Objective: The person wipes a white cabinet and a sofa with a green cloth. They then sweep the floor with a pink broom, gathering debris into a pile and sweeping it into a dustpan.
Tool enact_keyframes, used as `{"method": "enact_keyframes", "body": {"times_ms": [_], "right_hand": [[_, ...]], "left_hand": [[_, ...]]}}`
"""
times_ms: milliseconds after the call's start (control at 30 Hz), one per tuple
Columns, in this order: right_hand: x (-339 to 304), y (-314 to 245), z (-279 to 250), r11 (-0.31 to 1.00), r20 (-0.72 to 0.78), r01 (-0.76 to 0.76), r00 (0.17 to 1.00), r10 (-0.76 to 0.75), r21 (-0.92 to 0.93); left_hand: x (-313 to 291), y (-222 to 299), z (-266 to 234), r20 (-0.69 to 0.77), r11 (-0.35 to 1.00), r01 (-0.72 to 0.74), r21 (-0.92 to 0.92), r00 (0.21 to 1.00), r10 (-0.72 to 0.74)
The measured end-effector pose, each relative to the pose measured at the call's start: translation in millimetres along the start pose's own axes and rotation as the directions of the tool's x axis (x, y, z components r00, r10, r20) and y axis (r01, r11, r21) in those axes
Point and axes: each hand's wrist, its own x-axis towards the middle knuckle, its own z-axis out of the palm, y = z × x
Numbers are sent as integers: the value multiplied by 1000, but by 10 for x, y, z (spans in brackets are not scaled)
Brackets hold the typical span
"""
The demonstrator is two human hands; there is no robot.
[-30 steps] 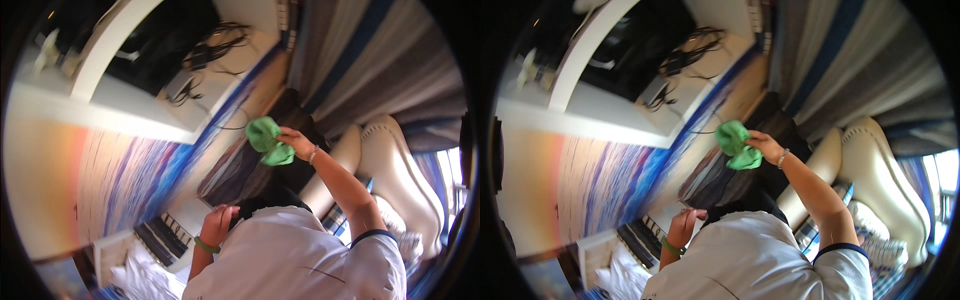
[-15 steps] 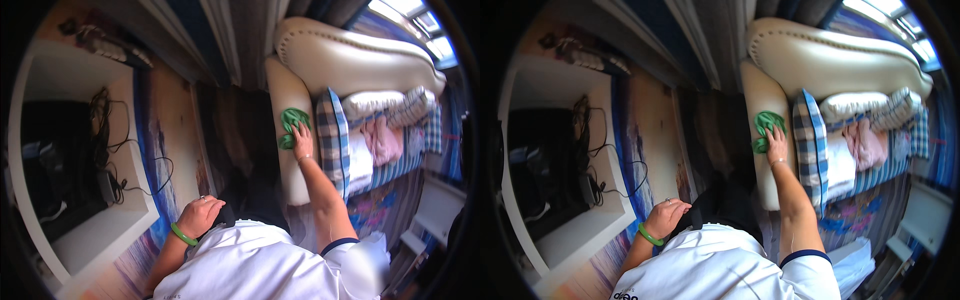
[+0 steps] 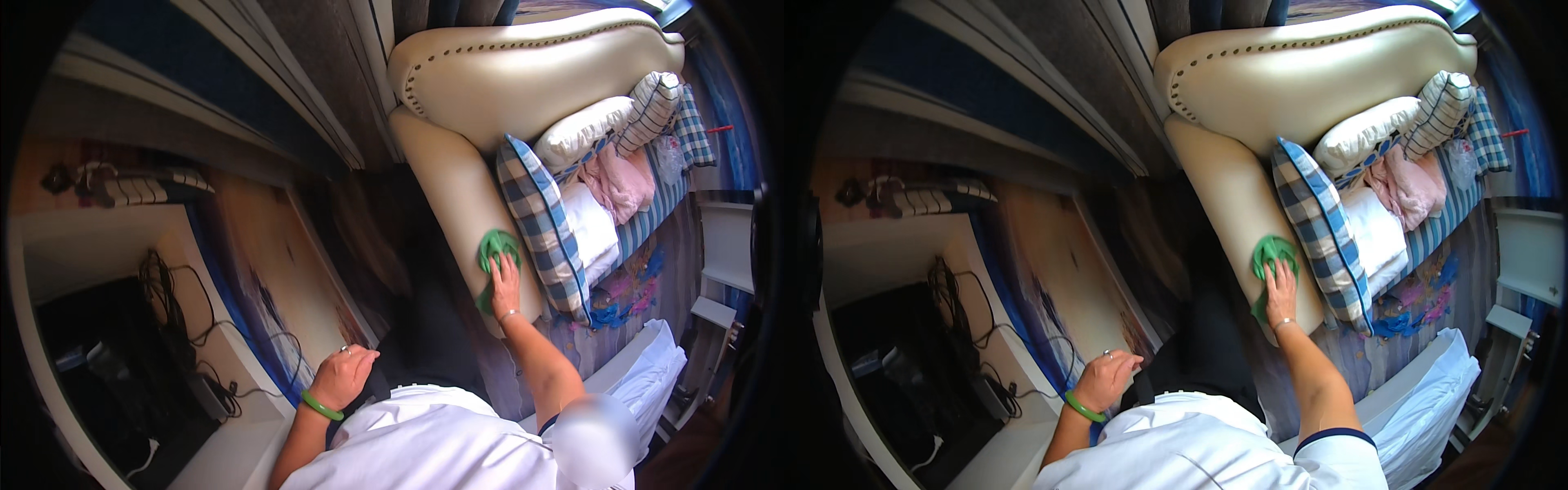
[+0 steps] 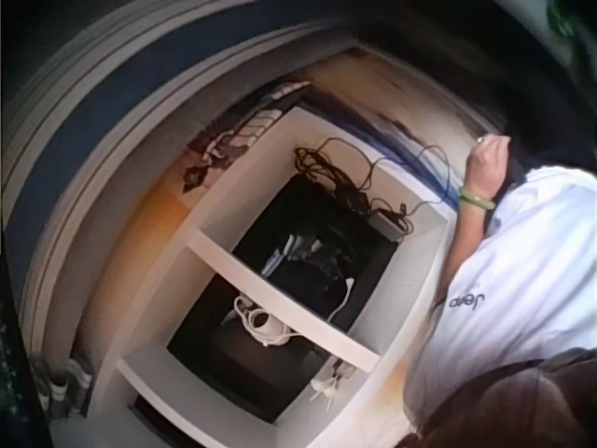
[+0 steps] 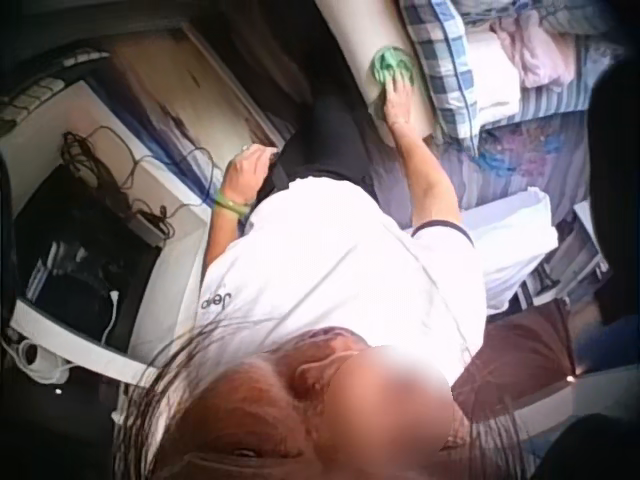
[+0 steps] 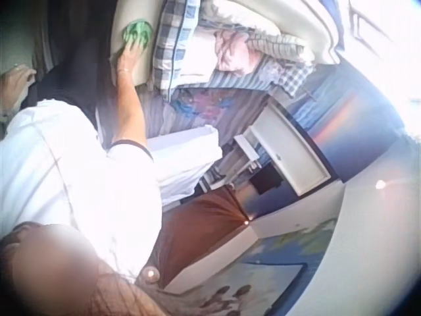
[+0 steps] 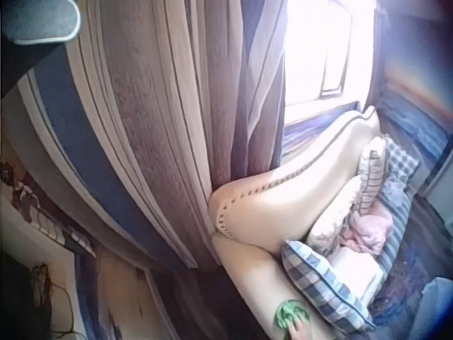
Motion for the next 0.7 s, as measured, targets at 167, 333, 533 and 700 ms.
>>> {"method": "enact_keyframes", "body": {"times_ms": [167, 333, 533, 700], "right_hand": [[1609, -211, 97, 985, -56, 170, 984, -168, 35], [2726, -562, 114, 879, 114, 476, 873, -474, 14], [3572, -1000, 790, 884, 30, 462, 885, -465, 66], [3765, -1120, 904, 930, 57, 353, 931, -360, 103]], "left_hand": [[318, -176, -123, -23, 982, 186, -7, 982, -186], [996, -154, -257, 1, 973, 224, -48, 974, -225], [1911, 90, -483, 7, 991, 127, 34, 992, -128], [2061, 88, -515, 81, 985, 131, 109, 987, -140]]}}
